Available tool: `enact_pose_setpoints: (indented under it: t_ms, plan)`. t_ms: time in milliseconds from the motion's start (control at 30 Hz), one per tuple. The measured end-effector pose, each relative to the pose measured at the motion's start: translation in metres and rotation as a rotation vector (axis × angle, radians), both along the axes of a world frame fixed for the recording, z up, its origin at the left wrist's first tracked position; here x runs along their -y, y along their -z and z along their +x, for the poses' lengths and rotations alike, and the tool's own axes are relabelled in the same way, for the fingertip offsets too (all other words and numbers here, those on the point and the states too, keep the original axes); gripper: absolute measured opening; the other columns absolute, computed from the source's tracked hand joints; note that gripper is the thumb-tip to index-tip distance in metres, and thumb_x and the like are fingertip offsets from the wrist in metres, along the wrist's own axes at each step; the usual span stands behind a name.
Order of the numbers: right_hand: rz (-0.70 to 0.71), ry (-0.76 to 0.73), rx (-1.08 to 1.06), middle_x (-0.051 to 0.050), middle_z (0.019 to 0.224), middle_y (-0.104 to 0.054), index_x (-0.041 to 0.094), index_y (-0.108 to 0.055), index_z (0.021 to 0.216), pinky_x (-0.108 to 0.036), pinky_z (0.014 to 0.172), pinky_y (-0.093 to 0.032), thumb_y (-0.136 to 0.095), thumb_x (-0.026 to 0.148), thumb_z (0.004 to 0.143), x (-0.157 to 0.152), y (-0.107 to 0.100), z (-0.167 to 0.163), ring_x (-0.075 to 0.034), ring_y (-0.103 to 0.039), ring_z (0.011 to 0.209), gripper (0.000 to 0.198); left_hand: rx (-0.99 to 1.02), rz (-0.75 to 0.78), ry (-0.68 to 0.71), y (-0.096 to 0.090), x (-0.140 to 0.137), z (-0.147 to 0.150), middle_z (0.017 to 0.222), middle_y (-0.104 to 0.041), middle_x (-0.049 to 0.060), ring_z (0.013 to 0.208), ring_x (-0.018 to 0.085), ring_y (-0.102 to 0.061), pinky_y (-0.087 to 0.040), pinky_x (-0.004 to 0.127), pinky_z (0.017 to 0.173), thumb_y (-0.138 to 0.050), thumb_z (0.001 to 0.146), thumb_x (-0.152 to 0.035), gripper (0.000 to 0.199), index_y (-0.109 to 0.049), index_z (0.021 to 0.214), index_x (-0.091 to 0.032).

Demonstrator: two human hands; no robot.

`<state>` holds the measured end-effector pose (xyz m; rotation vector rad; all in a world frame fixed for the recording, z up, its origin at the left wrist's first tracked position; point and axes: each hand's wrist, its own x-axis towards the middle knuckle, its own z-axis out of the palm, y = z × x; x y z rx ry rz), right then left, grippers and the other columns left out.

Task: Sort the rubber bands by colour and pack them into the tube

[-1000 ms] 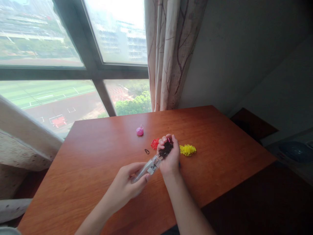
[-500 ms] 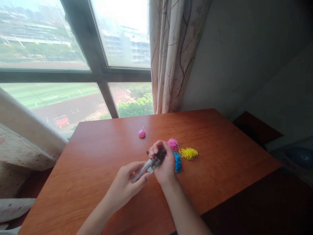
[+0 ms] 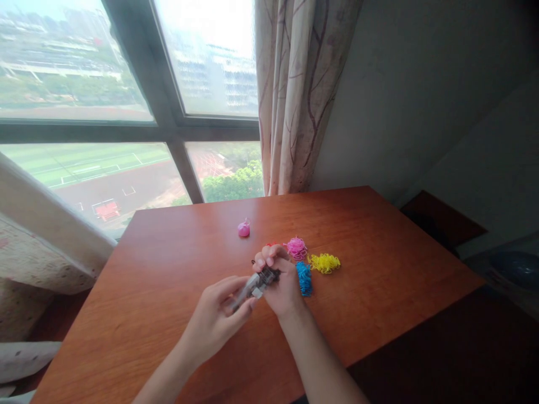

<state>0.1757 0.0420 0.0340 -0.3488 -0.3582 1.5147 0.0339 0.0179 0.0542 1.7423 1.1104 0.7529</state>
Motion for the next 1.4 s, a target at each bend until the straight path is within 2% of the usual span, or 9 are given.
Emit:
enact_pose_setpoints:
  t_ms: [133, 267, 400, 533, 767, 900, 1067, 1233, 1400]
  plan:
    - [0.005, -0.06, 0.007, 0.006, 0.063, -0.05, 0.021, -0.062, 0.066, -0.018, 0.058, -0.041, -0.063, 0.0, 0.059, 0.001, -0.003, 0.002, -0.008, -0.049, 0.062, 0.022, -0.018, 0.05, 0.028, 0.003, -0.001, -0.004, 0.075, -0.063, 0.002, 0.066, 0.013, -0.049, -0.041, 0.019, 0.059, -0.062, 0.084, -0.036, 0.028, -0.073, 0.097, -0.013]
    - [0.01, -0.063, 0.029, 0.006, 0.062, -0.05, 0.02, -0.063, 0.065, -0.018, 0.059, -0.041, -0.061, 0.001, 0.059, 0.001, -0.003, 0.001, -0.008, -0.049, 0.061, 0.019, 0.01, -0.019, 0.029, 0.007, -0.001, -0.004, 0.078, -0.063, 0.003, 0.066, 0.013, -0.048, -0.04, 0.019, 0.056, -0.062, 0.085, -0.038, 0.033, -0.072, 0.105, -0.013]
    - [-0.045, -0.021, -0.019, 0.005, 0.06, -0.048, 0.019, -0.06, 0.062, -0.019, 0.057, -0.041, -0.06, 0.01, 0.063, 0.0, -0.003, 0.001, -0.009, -0.048, 0.059, 0.01, 0.027, -0.075, 0.009, 0.01, -0.001, -0.001, 0.076, -0.061, 0.002, 0.065, 0.013, -0.046, -0.039, 0.018, 0.054, -0.062, 0.085, -0.039, 0.036, -0.072, 0.105, -0.011]
    - [-0.107, 0.002, -0.043, 0.004, 0.063, -0.049, 0.02, -0.062, 0.068, -0.021, 0.056, -0.042, -0.061, 0.019, 0.068, 0.0, -0.004, 0.002, -0.01, -0.048, 0.059, 0.001, 0.051, -0.129, -0.006, 0.012, -0.001, 0.001, 0.077, -0.06, 0.002, 0.064, 0.012, -0.045, -0.039, 0.018, 0.054, -0.062, 0.084, -0.039, 0.038, -0.071, 0.107, -0.011]
    - [-0.154, 0.034, -0.083, 0.005, 0.062, -0.05, 0.02, -0.065, 0.082, -0.02, 0.054, -0.042, -0.062, 0.041, 0.082, -0.002, -0.002, 0.002, -0.009, -0.049, 0.055, 0.021, 0.037, -0.112, -0.002, 0.007, -0.001, 0.001, 0.068, -0.057, 0.0, 0.058, 0.011, -0.04, -0.034, 0.017, 0.049, -0.063, 0.083, -0.038, 0.034, -0.073, 0.101, -0.011]
    - [-0.157, 0.106, -0.075, 0.005, 0.071, -0.06, 0.025, -0.065, 0.096, -0.019, 0.051, -0.042, -0.065, 0.03, 0.08, -0.002, 0.002, 0.0, -0.008, -0.049, 0.053, 0.016, 0.022, -0.102, 0.017, 0.007, -0.001, 0.0, 0.072, -0.06, 0.001, 0.061, 0.012, -0.044, -0.037, 0.017, 0.051, -0.062, 0.084, -0.037, 0.034, -0.072, 0.104, -0.012]
    - [-0.16, 0.144, -0.045, 0.003, 0.087, -0.068, 0.026, -0.065, 0.1, -0.018, 0.052, -0.043, -0.065, 0.012, 0.071, -0.001, 0.004, -0.001, -0.006, -0.051, 0.054, 0.032, 0.015, -0.086, 0.029, 0.008, -0.002, -0.001, 0.077, -0.064, 0.003, 0.061, 0.012, -0.046, -0.039, 0.019, 0.052, -0.062, 0.085, -0.038, 0.037, -0.071, 0.109, -0.012]
    - [-0.177, 0.183, -0.057, 0.003, 0.082, -0.068, 0.025, -0.067, 0.09, -0.017, 0.054, -0.045, -0.07, 0.012, 0.071, -0.002, 0.003, -0.001, -0.007, -0.053, 0.059, 0.023, 0.042, -0.106, 0.021, 0.009, -0.002, -0.001, 0.079, -0.065, 0.003, 0.064, 0.013, -0.049, -0.041, 0.019, 0.055, -0.062, 0.085, -0.038, 0.039, -0.07, 0.112, -0.012]
    - [-0.177, 0.198, -0.027, 0.003, 0.075, -0.065, 0.022, -0.069, 0.084, -0.017, 0.053, -0.044, -0.073, 0.023, 0.074, -0.003, 0.001, -0.003, -0.007, -0.054, 0.06, 0.01, 0.066, -0.132, 0.014, 0.011, -0.002, 0.0, 0.084, -0.067, 0.004, 0.069, 0.015, -0.052, -0.044, 0.02, 0.059, -0.062, 0.085, -0.037, 0.04, -0.07, 0.114, -0.011]
